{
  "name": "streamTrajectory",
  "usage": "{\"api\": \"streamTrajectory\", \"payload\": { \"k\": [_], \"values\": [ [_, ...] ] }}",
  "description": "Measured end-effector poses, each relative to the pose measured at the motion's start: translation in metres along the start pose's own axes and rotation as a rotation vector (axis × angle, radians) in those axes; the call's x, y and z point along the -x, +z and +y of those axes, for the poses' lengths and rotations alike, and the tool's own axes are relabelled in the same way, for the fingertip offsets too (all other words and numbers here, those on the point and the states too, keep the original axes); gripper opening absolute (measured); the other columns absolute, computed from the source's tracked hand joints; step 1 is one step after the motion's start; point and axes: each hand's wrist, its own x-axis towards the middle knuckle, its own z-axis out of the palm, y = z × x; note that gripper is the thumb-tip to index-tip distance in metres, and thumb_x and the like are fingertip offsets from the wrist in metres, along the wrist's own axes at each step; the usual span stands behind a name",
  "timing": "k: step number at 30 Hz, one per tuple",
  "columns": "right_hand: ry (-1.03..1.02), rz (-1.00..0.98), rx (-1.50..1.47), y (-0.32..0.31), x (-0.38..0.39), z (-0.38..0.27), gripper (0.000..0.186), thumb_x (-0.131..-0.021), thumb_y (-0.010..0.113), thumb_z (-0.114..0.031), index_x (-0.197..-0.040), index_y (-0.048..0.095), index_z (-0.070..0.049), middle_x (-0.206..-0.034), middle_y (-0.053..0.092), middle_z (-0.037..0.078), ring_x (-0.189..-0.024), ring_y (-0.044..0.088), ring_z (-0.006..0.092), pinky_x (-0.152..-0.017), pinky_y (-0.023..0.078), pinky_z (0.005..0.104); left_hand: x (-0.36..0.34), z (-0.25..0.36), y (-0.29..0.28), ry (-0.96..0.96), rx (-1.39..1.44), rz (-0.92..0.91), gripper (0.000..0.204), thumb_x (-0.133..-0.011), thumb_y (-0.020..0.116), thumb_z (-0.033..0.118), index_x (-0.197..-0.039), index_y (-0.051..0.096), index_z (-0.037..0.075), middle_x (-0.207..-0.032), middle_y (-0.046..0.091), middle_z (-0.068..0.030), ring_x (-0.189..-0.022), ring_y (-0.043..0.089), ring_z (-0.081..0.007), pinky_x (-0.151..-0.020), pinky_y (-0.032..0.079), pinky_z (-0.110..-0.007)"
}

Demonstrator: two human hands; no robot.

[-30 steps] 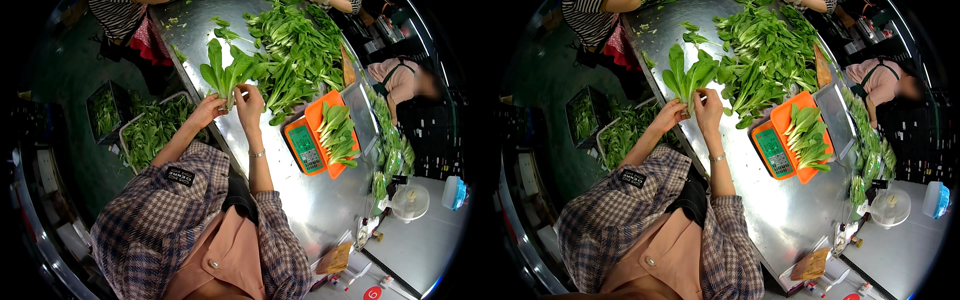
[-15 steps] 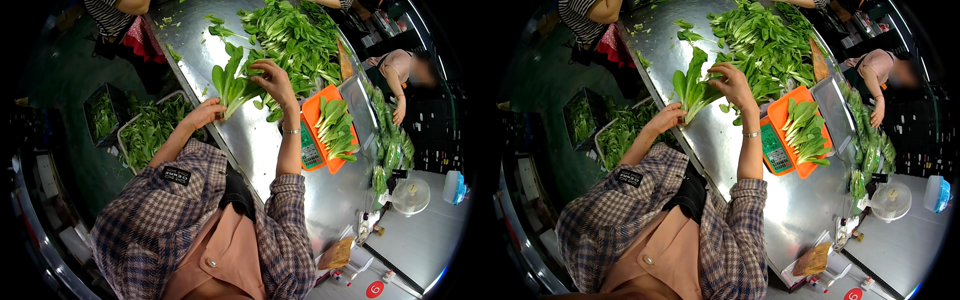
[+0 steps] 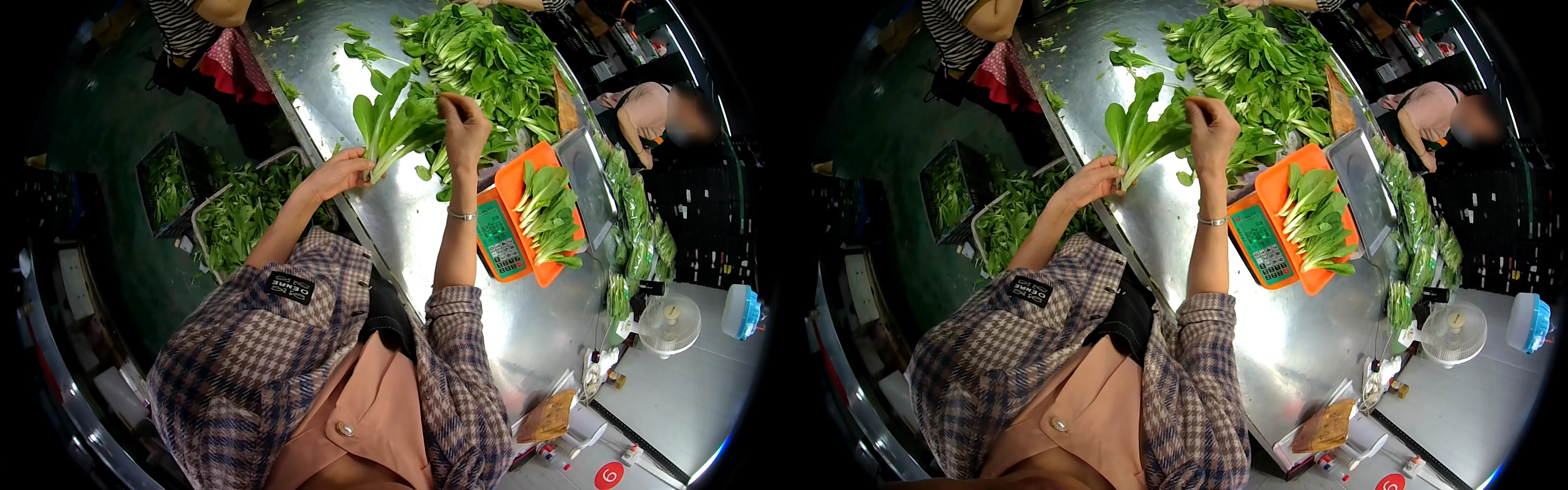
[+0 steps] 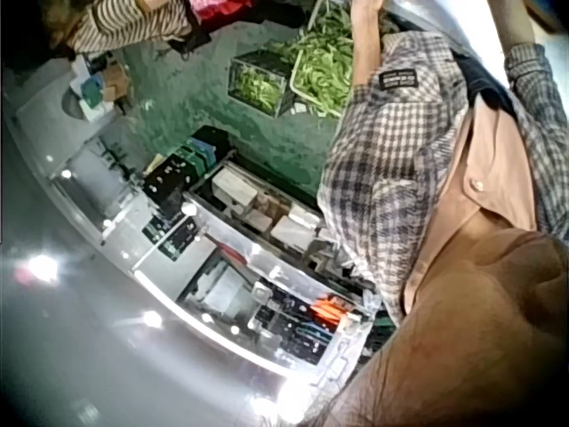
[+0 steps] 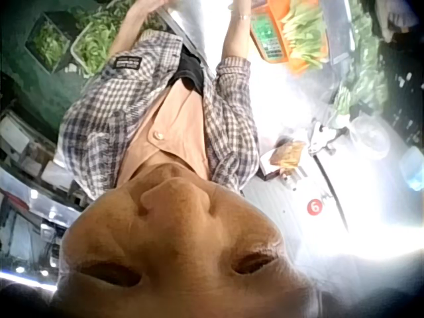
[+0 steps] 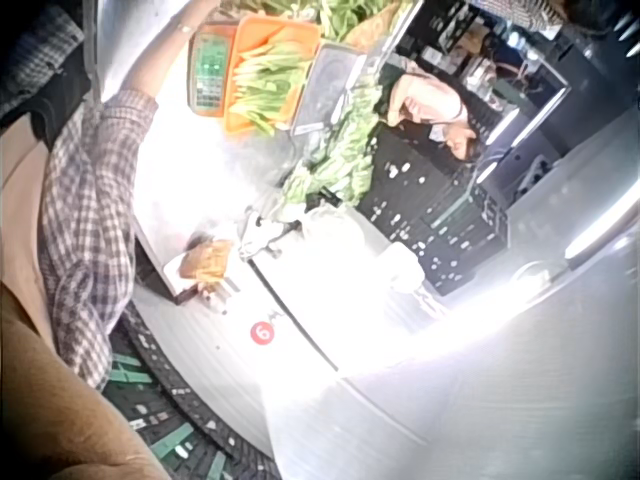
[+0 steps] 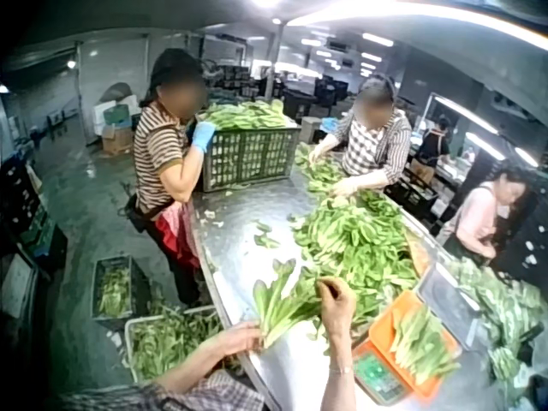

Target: The person places leafy green vegetables into a plastic bag, seals the bag with tape, and then sorts and weighs more vegetables using an orange scale.

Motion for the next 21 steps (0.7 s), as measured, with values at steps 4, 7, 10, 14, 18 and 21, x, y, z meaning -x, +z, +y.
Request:
{"api": "streamTrajectory", "payload": {
  "k": [4, 7, 10, 14, 18, 21],
  "values": [
    [0.074, 0.338, -0.381, -0.001, -0.004, -0.027, 0.009, -0.079, 0.056, -0.005, -0.085, 0.060, 0.000, -0.070, 0.059, 0.005, -0.060, 0.055, 0.0097, -0.057, 0.045, 0.0219, 0.001, -0.011, -0.008, -0.080, -0.058, -0.004, 0.022, -0.083, 0.049, 0.012, -0.103, 0.050, 0.002, -0.089, 0.058, -0.0048, -0.076, 0.056, -0.0104, -0.065, 0.046, -0.023],
    [0.084, -0.602, -0.345, 0.040, 0.049, -0.065, 0.028, -0.076, 0.058, -0.012, -0.103, 0.054, -0.005, -0.081, 0.062, 0.009, -0.069, 0.059, 0.0163, -0.063, 0.047, 0.0264, 0.008, -0.019, -0.005, -0.050, 0.044, 0.087, 0.023, -0.083, 0.049, 0.011, -0.103, 0.051, 0.002, -0.088, 0.058, -0.0049, -0.077, 0.056, -0.0124, -0.067, 0.046, -0.024],
    [0.017, -0.557, 0.125, 0.045, 0.072, -0.097, 0.033, -0.074, 0.062, -0.018, -0.101, 0.055, -0.002, -0.088, 0.060, 0.014, -0.073, 0.060, 0.0217, -0.066, 0.047, 0.0340, 0.010, -0.013, -0.011, 0.028, -0.017, 0.199, 0.023, -0.081, 0.051, 0.013, -0.100, 0.052, 0.000, -0.082, 0.056, -0.0025, -0.072, 0.053, -0.0099, -0.063, 0.045, -0.023],
    [0.436, -0.287, 0.605, 0.021, 0.085, -0.030, 0.039, -0.076, 0.061, -0.031, -0.093, 0.057, 0.004, -0.083, 0.060, 0.016, -0.076, 0.059, 0.0246, -0.065, 0.046, 0.0336, 0.008, -0.014, -0.010, 0.098, -0.384, 0.315, 0.025, -0.080, 0.052, 0.014, -0.102, 0.054, 0.003, -0.079, 0.056, 0.0010, -0.062, 0.049, -0.0053, -0.055, 0.040, -0.020],
    [0.521, -0.327, -0.135, 0.031, 0.115, 0.040, 0.056, -0.073, 0.064, -0.038, -0.101, 0.051, 0.007, -0.091, 0.057, 0.013, -0.080, 0.055, 0.0189, -0.068, 0.044, 0.0298, 0.002, -0.021, 0.028, 0.342, -1.131, 0.461, 0.023, -0.077, 0.049, 0.008, -0.096, 0.052, -0.003, -0.075, 0.054, -0.0144, -0.071, 0.054, -0.0301, -0.064, 0.043, -0.036],
    [0.728, -0.194, -0.556, 0.039, 0.124, 0.032, 0.040, -0.081, 0.058, -0.030, -0.104, 0.049, 0.001, -0.099, 0.054, 0.007, -0.088, 0.053, 0.0140, -0.072, 0.044, 0.0261, 0.004, -0.031, 0.035, 0.551, -1.201, 0.457, 0.027, -0.077, 0.049, 0.005, -0.103, 0.051, -0.002, -0.086, 0.051, -0.0177, -0.085, 0.051, -0.0330, -0.072, 0.041, -0.035]
  ]
}}
